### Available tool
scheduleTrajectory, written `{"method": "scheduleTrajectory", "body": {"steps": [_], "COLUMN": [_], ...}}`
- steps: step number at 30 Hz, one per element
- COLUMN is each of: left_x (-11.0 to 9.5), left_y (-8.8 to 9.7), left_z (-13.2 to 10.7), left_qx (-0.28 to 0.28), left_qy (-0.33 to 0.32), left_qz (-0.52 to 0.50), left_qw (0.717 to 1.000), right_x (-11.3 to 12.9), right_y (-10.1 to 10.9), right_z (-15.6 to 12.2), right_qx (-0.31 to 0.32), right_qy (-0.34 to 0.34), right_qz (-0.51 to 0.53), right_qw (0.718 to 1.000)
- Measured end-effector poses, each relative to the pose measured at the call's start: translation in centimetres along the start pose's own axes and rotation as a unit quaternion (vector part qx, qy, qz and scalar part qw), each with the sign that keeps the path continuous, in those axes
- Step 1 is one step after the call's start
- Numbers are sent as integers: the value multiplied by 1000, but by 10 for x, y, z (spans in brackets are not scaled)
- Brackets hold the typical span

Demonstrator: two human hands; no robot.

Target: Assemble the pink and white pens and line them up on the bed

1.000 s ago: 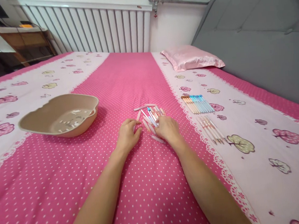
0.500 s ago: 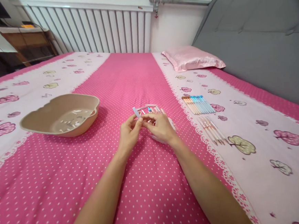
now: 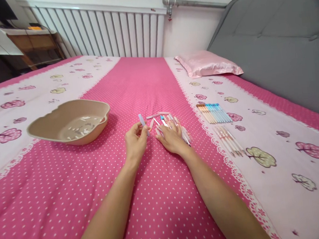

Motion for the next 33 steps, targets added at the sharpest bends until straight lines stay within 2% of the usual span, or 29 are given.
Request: {"method": "scheduleTrajectory", "body": {"steps": [6, 11, 16, 19, 21, 24, 26, 31, 33], "left_x": [0, 3, 3, 0, -3, -9, -13, -24, -27], "left_y": [0, -2, -4, -7, -9, -16, -22, -33, -35], "left_z": [0, 0, 0, -2, -4, -9, -13, -23, -26], "left_qx": [4, 8, 18, 25, 30, 48, 63, 97, 109], "left_qy": [-8, -8, -13, -22, -27, -46, -73, -142, -167], "left_qz": [3, 11, 13, 25, 38, 59, 72, 109, 124], "left_qw": [1000, 1000, 1000, 999, 998, 996, 993, 979, 972], "right_x": [-2, -6, -10, -18, -26, -33, -31, -8, 2], "right_y": [2, 12, 26, 37, 44, 54, 65, 97, 105], "right_z": [3, 5, 2, 1, 0, -2, -5, -20, -28], "right_qx": [-15, -82, -159, -215, -242, -241, -234, -207, -205], "right_qy": [-18, -66, -63, -63, -82, -116, -116, -24, -8], "right_qz": [4, 38, 107, 221, 332, 484, 534, 566, 579], "right_qw": [1000, 994, 980, 949, 908, 833, 804, 798, 789]}}
Point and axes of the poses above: each hand's wrist, its own z-axis towards the middle knuckle, its own y-axis out of the back of the hand, x = y × z, the point moved 6 cm from there along z, towards the middle knuckle, and after that the axes turned 5 degrees about z, right-handed, at the moved point
